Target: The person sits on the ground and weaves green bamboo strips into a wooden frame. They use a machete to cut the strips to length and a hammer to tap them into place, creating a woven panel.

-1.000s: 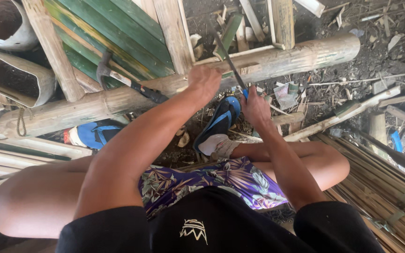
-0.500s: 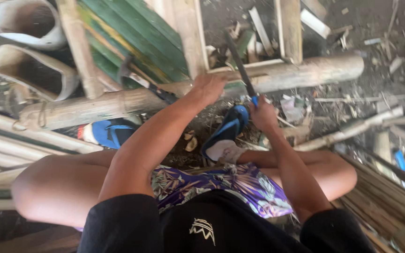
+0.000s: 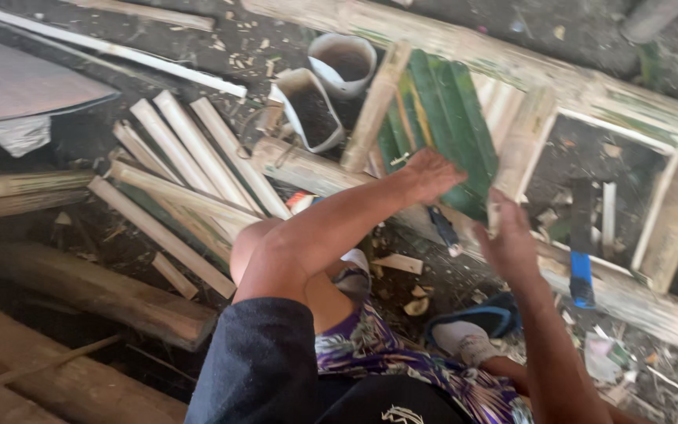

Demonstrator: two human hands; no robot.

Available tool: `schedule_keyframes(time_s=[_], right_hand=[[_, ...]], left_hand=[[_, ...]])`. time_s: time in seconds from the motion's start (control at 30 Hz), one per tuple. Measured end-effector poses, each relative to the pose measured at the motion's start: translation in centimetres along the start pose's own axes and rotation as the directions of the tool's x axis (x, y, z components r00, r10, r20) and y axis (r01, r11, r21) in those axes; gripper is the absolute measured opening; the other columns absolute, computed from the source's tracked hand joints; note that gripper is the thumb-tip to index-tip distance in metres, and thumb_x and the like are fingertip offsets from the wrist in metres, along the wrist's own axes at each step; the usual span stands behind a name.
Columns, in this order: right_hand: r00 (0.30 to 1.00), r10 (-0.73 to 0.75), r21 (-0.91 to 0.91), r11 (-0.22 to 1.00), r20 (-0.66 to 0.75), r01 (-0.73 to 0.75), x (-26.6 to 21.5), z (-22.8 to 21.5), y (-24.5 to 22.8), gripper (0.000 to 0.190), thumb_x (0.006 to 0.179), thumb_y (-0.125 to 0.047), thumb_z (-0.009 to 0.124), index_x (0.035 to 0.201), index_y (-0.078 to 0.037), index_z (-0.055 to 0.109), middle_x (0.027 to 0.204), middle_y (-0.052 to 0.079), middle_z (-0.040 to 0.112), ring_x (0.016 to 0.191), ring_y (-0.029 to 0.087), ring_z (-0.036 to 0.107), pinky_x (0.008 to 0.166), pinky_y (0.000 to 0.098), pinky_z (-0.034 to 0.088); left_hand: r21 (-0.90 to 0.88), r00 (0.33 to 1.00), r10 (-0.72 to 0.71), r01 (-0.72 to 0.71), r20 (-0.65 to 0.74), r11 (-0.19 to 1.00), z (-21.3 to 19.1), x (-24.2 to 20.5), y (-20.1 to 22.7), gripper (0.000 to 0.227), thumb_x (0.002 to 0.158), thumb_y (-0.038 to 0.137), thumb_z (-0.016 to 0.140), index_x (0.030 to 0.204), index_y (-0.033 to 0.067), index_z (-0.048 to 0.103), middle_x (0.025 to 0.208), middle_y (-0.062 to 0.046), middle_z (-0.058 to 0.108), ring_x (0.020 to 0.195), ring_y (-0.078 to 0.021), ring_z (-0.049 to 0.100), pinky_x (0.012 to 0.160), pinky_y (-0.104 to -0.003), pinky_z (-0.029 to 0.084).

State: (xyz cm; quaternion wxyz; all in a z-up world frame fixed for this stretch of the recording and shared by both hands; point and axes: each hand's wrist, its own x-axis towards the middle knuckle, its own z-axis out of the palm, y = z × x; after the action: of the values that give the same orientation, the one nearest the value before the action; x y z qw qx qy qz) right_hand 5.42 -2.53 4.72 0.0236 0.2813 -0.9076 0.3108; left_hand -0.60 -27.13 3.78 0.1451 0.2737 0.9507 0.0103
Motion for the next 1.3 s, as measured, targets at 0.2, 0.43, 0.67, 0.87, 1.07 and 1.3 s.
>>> schedule_keyframes(time_s=[0.2,0.43,0.67,0.87,1.07,1.3], right_hand=[[0.991,0.016,0.107,0.994,0.133,-0.031,5.1,5.7,-7.3,0.067,0.088,-0.015,0.073,0.148,-0.006,0.045,0.128,0.029,0.061,0.114,0.05,0.06,0.094,0.0522,0.051],[0.997,0.039,0.19,0.98,0.068,-0.052,8.4,12.5,-1.3,0.06,0.093,-0.012,0.068,0.147,-0.002,0.044,0.13,0.03,0.058,0.117,0.049,0.061,0.097,0.0514,0.05],[0.879,0.465,0.045,0.885,-0.107,-0.463,9.5,16.9,12.2,0.064,0.101,-0.017,0.069,0.149,0.008,0.034,0.131,0.033,0.056,0.127,0.049,0.059,0.111,0.0525,0.047],[0.832,0.55,0.007,0.834,-0.077,-0.551,9.5,20.0,11.3,0.064,0.101,-0.032,0.072,0.148,0.003,0.046,0.139,0.031,0.057,0.129,0.048,0.056,0.108,0.0528,0.044],[0.876,0.474,-0.116,0.868,-0.089,-0.482,9.2,21.0,10.8,0.064,0.101,-0.034,0.073,0.145,0.005,0.05,0.138,0.031,0.058,0.127,0.048,0.056,0.106,0.0524,0.045],[0.921,0.358,-0.143,0.914,-0.152,-0.379,9.2,21.9,10.1,0.056,0.102,-0.036,0.074,0.137,0.005,0.056,0.13,0.028,0.06,0.125,0.047,0.058,0.107,0.0521,0.047]], left_hand=[[-0.019,0.995,0.055,-0.056,-0.086,0.998,1.0,-5.4,-7.3,0.05,0.076,0.039,0.086,0.114,0.0149,0.065,0.102,-0.006,0.072,0.102,-0.0298,0.071,0.087,-0.047,0.057],[0.006,0.931,-0.077,0.085,-0.356,0.996,0.6,-7.1,-12.7,0.075,0.067,0.035,0.081,0.136,0.0204,0.055,0.126,-0.006,0.063,0.124,-0.0248,0.06,0.107,-0.044,0.047],[-0.423,0.634,-0.773,0.707,0.027,0.566,10.2,-8.4,-22.4,0.025,0.096,0.011,0.058,0.118,0.0021,0.062,0.127,-0.018,0.06,0.119,-0.0339,0.061,0.094,-0.047,0.055],[-0.402,0.689,-0.717,0.689,0.103,0.604,17.9,-8.4,-24.9,0.018,0.094,0.009,0.06,0.108,0.0035,0.07,0.119,-0.02,0.066,0.107,-0.0357,0.07,0.084,-0.046,0.059],[-0.318,0.666,-0.699,0.743,0.263,0.589,20.4,-7.1,-27.9,0.015,0.091,0.015,0.066,0.099,0.0114,0.078,0.106,-0.014,0.077,0.099,-0.0305,0.076,0.08,-0.042,0.061],[-0.291,0.647,-0.733,0.757,0.208,0.586,25.8,-2.0,-27.6,0.017,0.088,0.017,0.064,0.094,0.016,0.08,0.103,-0.007,0.077,0.102,-0.0265,0.074,0.078,-0.041,0.06]])
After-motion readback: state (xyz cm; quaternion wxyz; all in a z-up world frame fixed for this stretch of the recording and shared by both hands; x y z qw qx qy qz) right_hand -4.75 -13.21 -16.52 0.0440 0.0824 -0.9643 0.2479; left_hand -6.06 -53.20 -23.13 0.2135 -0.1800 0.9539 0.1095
